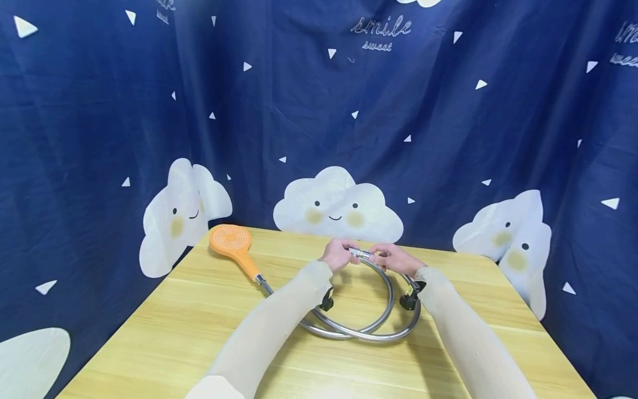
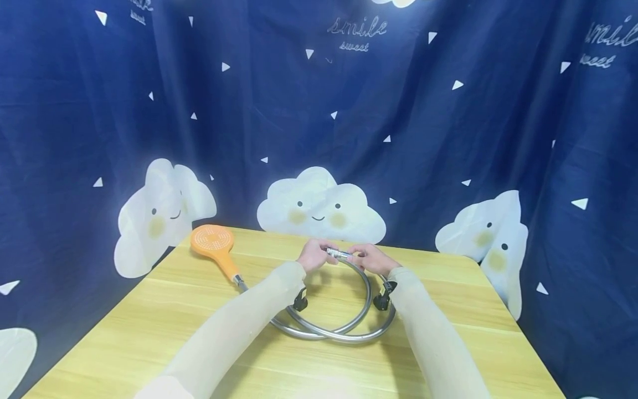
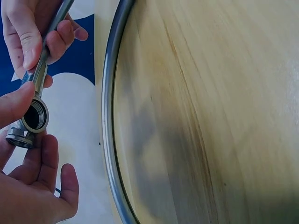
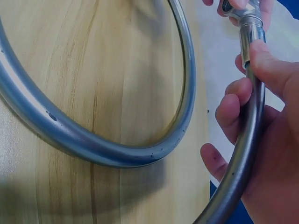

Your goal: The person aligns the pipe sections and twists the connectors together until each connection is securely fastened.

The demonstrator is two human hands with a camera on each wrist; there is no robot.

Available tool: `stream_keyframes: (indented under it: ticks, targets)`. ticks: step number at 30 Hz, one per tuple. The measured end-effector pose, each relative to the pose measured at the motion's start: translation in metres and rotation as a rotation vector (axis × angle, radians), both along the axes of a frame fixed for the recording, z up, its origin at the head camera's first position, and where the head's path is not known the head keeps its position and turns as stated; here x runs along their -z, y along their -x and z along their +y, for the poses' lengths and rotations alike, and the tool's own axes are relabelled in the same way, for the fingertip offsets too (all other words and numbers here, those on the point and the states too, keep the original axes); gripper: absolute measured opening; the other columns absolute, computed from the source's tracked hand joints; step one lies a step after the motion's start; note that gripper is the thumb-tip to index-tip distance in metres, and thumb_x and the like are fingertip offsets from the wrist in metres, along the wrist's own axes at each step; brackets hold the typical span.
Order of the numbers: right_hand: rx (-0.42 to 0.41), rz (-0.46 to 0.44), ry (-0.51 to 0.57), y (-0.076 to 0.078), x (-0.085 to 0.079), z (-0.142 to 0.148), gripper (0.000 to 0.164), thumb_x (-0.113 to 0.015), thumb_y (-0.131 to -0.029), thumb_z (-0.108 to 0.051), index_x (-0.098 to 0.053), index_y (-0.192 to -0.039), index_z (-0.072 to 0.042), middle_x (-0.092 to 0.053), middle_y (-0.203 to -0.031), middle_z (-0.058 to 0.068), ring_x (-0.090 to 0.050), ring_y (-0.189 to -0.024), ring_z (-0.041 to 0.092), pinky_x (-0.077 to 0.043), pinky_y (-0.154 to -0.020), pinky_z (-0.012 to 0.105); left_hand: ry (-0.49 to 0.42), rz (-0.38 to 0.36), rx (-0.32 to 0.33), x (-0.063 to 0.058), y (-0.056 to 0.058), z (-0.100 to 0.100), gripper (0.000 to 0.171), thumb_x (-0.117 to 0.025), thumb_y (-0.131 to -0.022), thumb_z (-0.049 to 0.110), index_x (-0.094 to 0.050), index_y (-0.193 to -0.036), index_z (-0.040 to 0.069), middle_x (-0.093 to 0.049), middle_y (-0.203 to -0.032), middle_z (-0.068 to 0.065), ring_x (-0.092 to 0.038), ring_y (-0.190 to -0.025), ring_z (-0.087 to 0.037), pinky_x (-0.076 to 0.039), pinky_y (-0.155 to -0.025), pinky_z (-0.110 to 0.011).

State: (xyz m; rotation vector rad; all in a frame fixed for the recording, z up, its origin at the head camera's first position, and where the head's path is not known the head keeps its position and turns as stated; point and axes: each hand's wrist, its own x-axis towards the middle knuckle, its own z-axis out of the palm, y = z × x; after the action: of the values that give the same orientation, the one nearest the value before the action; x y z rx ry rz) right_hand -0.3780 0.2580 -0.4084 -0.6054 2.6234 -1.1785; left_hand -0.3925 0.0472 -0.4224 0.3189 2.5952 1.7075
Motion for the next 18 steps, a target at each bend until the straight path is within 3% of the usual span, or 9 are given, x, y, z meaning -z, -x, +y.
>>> stream_keyframes:
  ticks: [5, 10, 15, 18]
  targets:
    - [-0.017, -0.032, 0.016, 0.0029, 0.0016, 0.0029, 0.022, -0.056, -0.103, -0.015, -0.066, -0.119, -0.004, -0.06, -0.078, 0.016, -0.056, -0.073, 0.039, -0.044, -0.064, 0.033, 0.004, 0.005, 0.002, 0.0009, -0.0002, 0.001, 0.038, -0.088, -0.064, 0.0, -0.08, -0.099, 0.014, -0.075, -0.093, -0.001, -0.062, -0.081, -0.015, -0.048, -0.071, -0.025]
    - [-0.025, -0.027, -0.009, 0.0015, -0.0003, 0.0041, 0.024, -0.056, -0.104, -0.016, -0.066, -0.121, -0.003, -0.059, -0.077, 0.011, -0.056, -0.07, 0.03, -0.044, -0.064, 0.033, 0.018, 0.013, 0.013, -0.0012, -0.003, 0.0008, 0.037, -0.088, -0.066, 0.001, -0.079, -0.1, 0.014, -0.074, -0.091, 0.0, -0.062, -0.081, -0.015, -0.048, -0.072, -0.025]
    - [-0.017, 0.003, -0.037, -0.003, -0.004, 0.0051, 0.027, -0.058, -0.103, -0.02, -0.066, -0.12, -0.002, -0.059, -0.072, 0.016, -0.053, -0.064, 0.019, -0.038, -0.06, 0.027, 0.011, 0.012, 0.038, -0.0027, -0.0061, 0.0012, 0.036, -0.085, -0.068, -0.001, -0.078, -0.101, 0.013, -0.073, -0.091, -0.001, -0.061, -0.081, -0.016, -0.048, -0.07, -0.025]
    - [-0.018, 0.021, -0.04, -0.0054, -0.005, 0.0062, 0.027, -0.058, -0.102, -0.02, -0.066, -0.119, 0.0, -0.058, -0.071, 0.017, -0.054, -0.064, 0.023, -0.039, -0.061, 0.028, 0.017, 0.013, 0.058, -0.0028, -0.0058, 0.0038, 0.037, -0.083, -0.07, -0.001, -0.077, -0.104, 0.011, -0.073, -0.092, -0.002, -0.06, -0.081, -0.015, -0.048, -0.069, -0.024]
